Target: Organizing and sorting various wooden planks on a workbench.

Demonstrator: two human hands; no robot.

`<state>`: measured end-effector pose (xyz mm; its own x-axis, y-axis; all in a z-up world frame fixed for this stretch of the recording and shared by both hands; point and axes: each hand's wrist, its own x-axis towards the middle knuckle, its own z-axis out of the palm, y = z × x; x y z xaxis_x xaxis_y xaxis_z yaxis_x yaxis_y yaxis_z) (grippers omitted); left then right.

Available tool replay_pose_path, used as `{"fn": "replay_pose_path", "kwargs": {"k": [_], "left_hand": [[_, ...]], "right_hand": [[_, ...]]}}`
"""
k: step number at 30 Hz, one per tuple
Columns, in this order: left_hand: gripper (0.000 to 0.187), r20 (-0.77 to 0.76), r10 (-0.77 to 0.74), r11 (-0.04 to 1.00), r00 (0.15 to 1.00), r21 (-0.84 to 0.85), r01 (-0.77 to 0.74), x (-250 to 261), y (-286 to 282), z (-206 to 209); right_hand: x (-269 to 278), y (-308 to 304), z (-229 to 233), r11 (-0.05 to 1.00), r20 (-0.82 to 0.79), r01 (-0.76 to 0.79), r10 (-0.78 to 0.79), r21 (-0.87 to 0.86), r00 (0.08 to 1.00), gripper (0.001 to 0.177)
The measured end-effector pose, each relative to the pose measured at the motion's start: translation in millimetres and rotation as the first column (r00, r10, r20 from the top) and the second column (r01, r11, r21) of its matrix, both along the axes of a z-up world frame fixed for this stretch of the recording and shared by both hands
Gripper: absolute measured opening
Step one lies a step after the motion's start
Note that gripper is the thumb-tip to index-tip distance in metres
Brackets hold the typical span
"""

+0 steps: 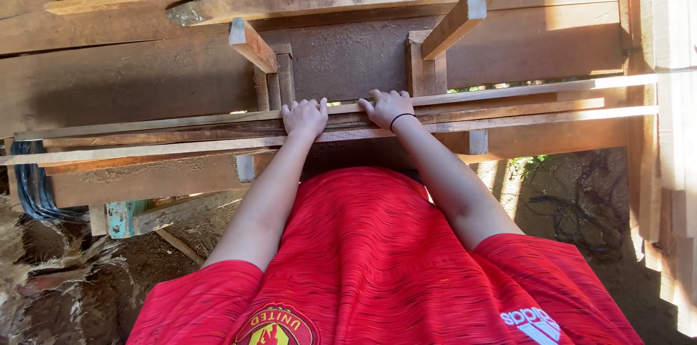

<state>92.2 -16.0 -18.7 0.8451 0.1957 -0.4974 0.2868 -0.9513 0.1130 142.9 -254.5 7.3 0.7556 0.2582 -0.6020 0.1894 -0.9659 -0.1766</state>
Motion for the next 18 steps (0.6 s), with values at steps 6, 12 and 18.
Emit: {"fn": "replay_pose_path", "kwargs": {"k": [6, 12, 18], "left_hand": [[0.065, -0.078, 0.014, 1.000, 0.997, -0.020, -0.016, 0.4, 0.2, 12.4], [0.057, -0.080, 0.075, 0.997, 0.994, -0.030, -0.078, 4.6, -1.0, -0.8], [0.035, 0.181, 0.216, 0.957, 0.960, -0.232, -0.171, 38.2, -8.5, -18.7]], "right_hand": [[-1.3, 2.6, 19.8, 1.000, -0.015, -0.025, 0.025, 0.007, 1.000, 0.062], [1.1, 0.1, 18.7, 0.987, 0.020, 0.077, -0.081, 0.142, 0.997, 0.060], [39.9, 7.8, -6.7, 0.656, 0.135, 0.378, -0.593, 0.653, 0.794, 0.035]]}}
